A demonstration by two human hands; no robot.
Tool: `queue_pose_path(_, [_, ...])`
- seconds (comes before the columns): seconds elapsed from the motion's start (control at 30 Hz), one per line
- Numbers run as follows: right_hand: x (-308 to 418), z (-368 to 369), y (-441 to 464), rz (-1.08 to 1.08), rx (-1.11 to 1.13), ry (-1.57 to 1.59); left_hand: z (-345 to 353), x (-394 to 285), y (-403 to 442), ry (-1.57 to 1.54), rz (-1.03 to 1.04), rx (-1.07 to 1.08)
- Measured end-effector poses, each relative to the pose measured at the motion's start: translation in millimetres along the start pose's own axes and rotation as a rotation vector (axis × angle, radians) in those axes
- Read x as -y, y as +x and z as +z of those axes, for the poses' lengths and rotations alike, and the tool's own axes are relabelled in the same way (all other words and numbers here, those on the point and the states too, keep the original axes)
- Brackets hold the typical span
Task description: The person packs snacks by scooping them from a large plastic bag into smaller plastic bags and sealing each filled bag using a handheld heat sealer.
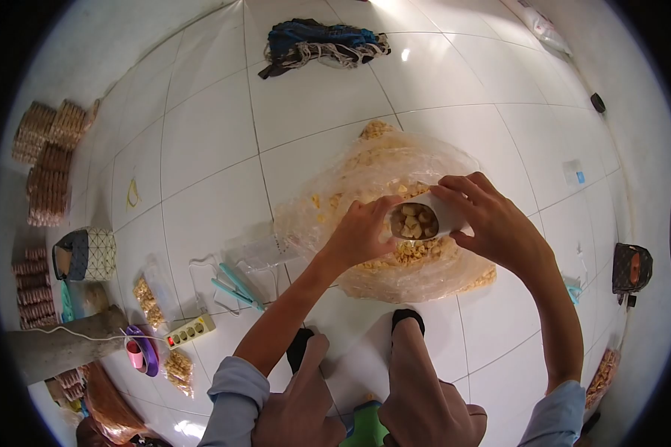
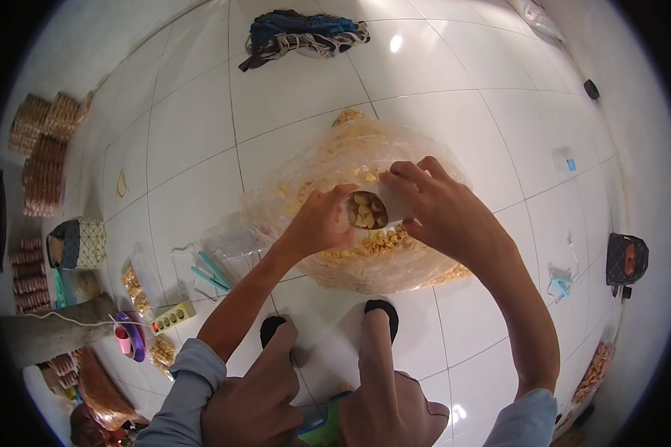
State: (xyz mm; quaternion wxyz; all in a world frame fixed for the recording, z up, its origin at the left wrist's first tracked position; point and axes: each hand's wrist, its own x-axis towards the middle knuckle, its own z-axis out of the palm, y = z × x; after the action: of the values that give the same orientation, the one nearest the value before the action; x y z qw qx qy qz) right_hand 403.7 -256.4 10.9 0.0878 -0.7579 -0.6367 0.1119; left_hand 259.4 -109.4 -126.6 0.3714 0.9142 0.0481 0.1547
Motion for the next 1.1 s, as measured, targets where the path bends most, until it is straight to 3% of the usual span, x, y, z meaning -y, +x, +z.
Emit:
queue_pose_path(0.33, [5.0,-15.5,1.9,-0.064,-0.126,-0.172,-0.6,4.0,-3.7,-0.126,-0.17,-0.059])
queue_pose_path(0.43, [5.0,-16.3,1.4,-0.083,-0.162,-0.219,3.4,8.7,-4.9,-0.084,-0.103,-0.128])
queue_pose_path(0.93, [13.7,-15.3,-1.1,-0.143,-0.219,-0.291,6.6,12.3,-5.2,-0.216,-0.244,-0.084])
queue_pose_path(1.0, [8.5,-18.7,-6.9,0.017,-0.349,-0.284,4.0,12.2,-8.3,-0.262,-0.304,-0.11])
queue_pose_path(1.1, [-24.3,38.4,-12.2,0.184,-0.238,-0.306,1.3,17.9,-16.0,-0.315,-0.333,-0.229])
